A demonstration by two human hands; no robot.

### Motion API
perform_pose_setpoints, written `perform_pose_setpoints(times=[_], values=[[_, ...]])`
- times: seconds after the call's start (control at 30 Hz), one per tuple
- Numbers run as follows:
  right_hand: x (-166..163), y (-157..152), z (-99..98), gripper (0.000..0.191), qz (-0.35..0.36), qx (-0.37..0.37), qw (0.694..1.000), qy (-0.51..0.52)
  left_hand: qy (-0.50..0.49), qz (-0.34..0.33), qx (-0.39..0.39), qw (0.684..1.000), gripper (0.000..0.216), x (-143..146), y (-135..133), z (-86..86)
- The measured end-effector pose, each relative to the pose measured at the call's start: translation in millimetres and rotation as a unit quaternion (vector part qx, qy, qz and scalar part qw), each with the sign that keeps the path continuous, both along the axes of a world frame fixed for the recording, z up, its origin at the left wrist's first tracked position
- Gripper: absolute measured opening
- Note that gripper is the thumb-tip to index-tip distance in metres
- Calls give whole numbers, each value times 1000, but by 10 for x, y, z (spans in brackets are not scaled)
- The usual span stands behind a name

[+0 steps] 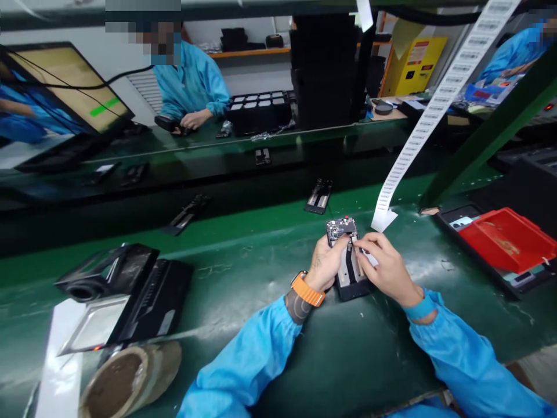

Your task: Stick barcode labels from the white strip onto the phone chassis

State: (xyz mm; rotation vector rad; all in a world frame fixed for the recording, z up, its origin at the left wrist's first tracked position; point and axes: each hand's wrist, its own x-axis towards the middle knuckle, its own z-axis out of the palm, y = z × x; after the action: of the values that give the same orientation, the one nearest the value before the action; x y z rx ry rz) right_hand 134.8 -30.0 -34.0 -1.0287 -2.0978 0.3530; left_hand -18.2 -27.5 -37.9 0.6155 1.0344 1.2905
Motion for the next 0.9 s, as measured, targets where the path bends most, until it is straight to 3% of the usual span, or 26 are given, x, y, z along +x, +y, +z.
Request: perform_pose_setpoints(times=[0.37, 0.57, 0.7, 0.8, 0.9], values=[[7, -16, 65, 16, 1, -8, 1000, -17, 40, -44, 23, 998, 34, -37, -52, 51], [63, 9, 120, 8, 3, -74, 997, -12, 94, -73, 51, 992, 37, -25, -88, 60], [90, 28, 152, 12, 9, -116, 992, -37, 12, -113, 39, 993, 54, 15, -141, 149], [114, -2, 209, 14, 14, -107, 991, -82, -89, -137, -30, 986, 65, 18, -146, 204], [156, -85, 350, 15, 83, -119, 985, -89, -148, -137, -108, 973, 76, -49, -90, 206]])
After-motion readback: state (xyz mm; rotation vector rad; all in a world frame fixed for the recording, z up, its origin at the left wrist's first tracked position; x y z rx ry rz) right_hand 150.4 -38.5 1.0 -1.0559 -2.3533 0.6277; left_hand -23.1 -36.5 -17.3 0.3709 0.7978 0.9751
